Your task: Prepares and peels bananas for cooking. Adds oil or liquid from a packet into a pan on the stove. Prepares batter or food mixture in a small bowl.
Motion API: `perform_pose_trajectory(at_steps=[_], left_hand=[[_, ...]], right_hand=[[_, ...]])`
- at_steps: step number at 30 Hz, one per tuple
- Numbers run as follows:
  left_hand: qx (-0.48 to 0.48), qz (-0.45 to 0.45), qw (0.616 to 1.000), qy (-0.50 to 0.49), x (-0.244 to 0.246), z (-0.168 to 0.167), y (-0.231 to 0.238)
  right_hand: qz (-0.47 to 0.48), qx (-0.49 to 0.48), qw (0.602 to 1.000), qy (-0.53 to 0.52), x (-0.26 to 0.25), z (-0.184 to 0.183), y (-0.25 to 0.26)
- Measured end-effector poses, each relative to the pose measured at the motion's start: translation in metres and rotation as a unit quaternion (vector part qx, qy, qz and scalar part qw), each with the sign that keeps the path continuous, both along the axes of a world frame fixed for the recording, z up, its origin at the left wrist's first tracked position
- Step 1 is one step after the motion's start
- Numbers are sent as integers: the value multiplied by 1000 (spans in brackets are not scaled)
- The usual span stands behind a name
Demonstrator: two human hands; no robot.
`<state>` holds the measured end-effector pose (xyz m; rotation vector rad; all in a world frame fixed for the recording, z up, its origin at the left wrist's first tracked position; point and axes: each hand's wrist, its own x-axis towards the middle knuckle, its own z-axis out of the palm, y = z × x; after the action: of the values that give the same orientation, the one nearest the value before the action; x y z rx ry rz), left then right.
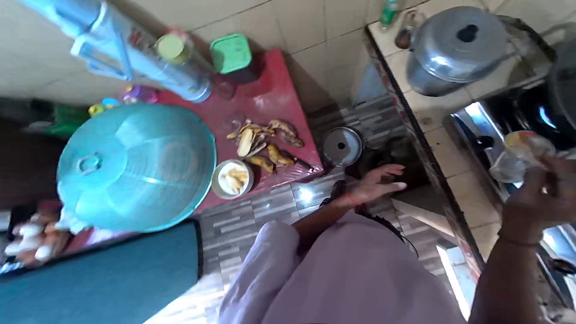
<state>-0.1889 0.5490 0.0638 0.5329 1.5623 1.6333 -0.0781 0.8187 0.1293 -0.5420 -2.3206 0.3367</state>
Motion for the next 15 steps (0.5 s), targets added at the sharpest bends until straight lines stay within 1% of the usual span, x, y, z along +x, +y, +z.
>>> perform_pose_trajectory(at_steps=[3,5,8,10,13,15], left_hand=[[27,41,999,-3,23,15,8],[36,86,996,-5,39,17,7],[38,152,987,-31,65,24,-3],[32,189,980,-49,84,26,-12],[25,243,967,-72,111,23,-25],[31,286,955,-68,129,20,-37]], right_hand=[[118,38,992,27,-15,-8,-54],[187,30,980,61,-23,-16,-79],[264,-2,960,92,-22,-29,-105],[297,-41,948,101,-15,-37,-118],[323,-75,937,108,1,-47,-141],[344,-97,929,97,12,-54,-157]])
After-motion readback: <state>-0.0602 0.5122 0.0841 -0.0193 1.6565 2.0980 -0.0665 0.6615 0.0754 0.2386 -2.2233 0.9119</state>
